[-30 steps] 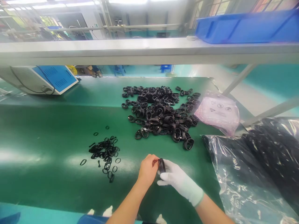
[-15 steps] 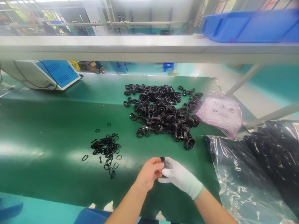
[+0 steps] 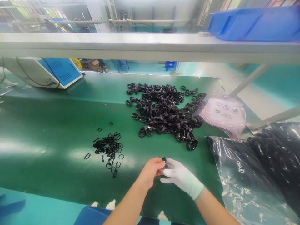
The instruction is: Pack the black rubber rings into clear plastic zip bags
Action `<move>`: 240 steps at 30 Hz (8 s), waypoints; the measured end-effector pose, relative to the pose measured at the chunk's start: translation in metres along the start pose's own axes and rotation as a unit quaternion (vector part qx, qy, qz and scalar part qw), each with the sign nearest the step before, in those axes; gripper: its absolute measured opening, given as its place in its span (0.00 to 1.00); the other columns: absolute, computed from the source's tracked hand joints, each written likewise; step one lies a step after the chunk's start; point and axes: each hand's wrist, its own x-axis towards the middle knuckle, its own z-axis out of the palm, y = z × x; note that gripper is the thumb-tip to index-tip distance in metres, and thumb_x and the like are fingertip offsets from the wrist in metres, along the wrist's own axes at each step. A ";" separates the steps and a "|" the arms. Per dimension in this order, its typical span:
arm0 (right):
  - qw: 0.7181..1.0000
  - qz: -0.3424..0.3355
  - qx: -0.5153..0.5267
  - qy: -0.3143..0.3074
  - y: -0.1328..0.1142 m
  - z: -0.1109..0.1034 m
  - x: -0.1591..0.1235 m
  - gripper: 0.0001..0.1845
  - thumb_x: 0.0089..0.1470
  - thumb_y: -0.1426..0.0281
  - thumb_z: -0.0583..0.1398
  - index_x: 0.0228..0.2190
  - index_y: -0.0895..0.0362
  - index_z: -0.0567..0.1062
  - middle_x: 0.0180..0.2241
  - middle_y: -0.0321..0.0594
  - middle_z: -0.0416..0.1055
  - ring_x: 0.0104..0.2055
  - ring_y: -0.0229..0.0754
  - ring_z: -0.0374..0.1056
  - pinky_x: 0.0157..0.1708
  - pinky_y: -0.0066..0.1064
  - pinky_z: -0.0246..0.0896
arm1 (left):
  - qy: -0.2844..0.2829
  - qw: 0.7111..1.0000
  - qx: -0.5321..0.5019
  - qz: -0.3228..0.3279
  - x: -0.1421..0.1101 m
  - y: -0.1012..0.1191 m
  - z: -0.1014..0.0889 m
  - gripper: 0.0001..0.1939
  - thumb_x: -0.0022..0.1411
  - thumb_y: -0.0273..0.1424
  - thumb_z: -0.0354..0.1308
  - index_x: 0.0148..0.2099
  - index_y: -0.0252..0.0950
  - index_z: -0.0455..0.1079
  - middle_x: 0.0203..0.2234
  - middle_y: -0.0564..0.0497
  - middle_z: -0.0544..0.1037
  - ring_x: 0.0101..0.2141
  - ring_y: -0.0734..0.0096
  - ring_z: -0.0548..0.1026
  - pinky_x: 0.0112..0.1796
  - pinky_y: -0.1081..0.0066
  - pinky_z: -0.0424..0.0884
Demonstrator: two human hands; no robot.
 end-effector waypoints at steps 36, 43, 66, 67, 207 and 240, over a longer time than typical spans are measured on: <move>0.970 -0.021 -0.218 0.105 0.006 -0.015 0.009 0.26 0.46 0.63 0.59 0.47 0.59 0.63 0.37 0.43 0.67 0.31 0.40 0.68 0.28 0.35 0.67 | 0.028 0.848 0.483 0.217 0.037 0.015 -0.009 0.19 0.53 0.21 0.42 0.39 0.43 0.70 0.34 0.54 0.72 0.36 0.73 0.70 0.37 0.74 0.64; 0.771 -0.115 -0.466 0.420 -0.046 -0.095 -0.001 0.22 0.52 0.78 0.45 0.48 0.58 0.64 0.52 0.48 0.58 0.57 0.49 0.50 0.55 0.43 0.43 | 0.052 0.712 0.689 0.123 0.062 0.032 -0.004 0.13 0.48 0.23 0.48 0.37 0.40 0.67 0.33 0.50 0.71 0.34 0.64 0.71 0.33 0.67 0.63; 0.892 0.091 -0.357 0.263 -0.012 -0.070 0.019 0.11 0.41 0.68 0.61 0.26 0.58 0.64 0.19 0.31 0.61 0.19 0.32 0.61 0.21 0.26 0.60 | 0.053 0.684 0.720 0.108 0.036 0.003 0.021 0.36 0.39 0.20 0.59 0.54 0.36 0.58 0.47 0.44 0.65 0.46 0.59 0.64 0.44 0.65 0.63; 0.899 0.094 -0.344 0.255 -0.013 -0.070 0.018 0.11 0.41 0.68 0.61 0.26 0.58 0.64 0.18 0.31 0.61 0.18 0.32 0.60 0.20 0.27 0.60 | 0.040 0.714 0.687 0.129 0.034 0.001 0.018 0.36 0.41 0.21 0.58 0.55 0.39 0.56 0.49 0.47 0.64 0.48 0.61 0.64 0.46 0.67 0.62; 0.767 0.107 -0.478 0.415 0.007 -0.008 0.032 0.29 0.35 0.55 0.60 0.38 0.57 0.62 0.41 0.48 0.62 0.42 0.50 0.64 0.39 0.36 0.59 | 0.118 0.833 0.511 0.173 0.031 -0.007 -0.058 0.02 0.51 0.28 0.54 0.28 0.36 0.64 0.25 0.56 0.65 0.26 0.79 0.66 0.29 0.78 0.62; 0.730 0.083 -0.489 0.471 0.013 0.006 0.040 0.35 0.36 0.52 0.60 0.42 0.62 0.65 0.43 0.54 0.64 0.45 0.52 0.63 0.40 0.37 0.59 | -0.061 0.824 0.524 0.208 0.034 -0.006 -0.055 0.40 0.45 0.27 0.60 0.59 0.49 0.50 0.58 0.57 0.56 0.57 0.64 0.55 0.53 0.64 0.55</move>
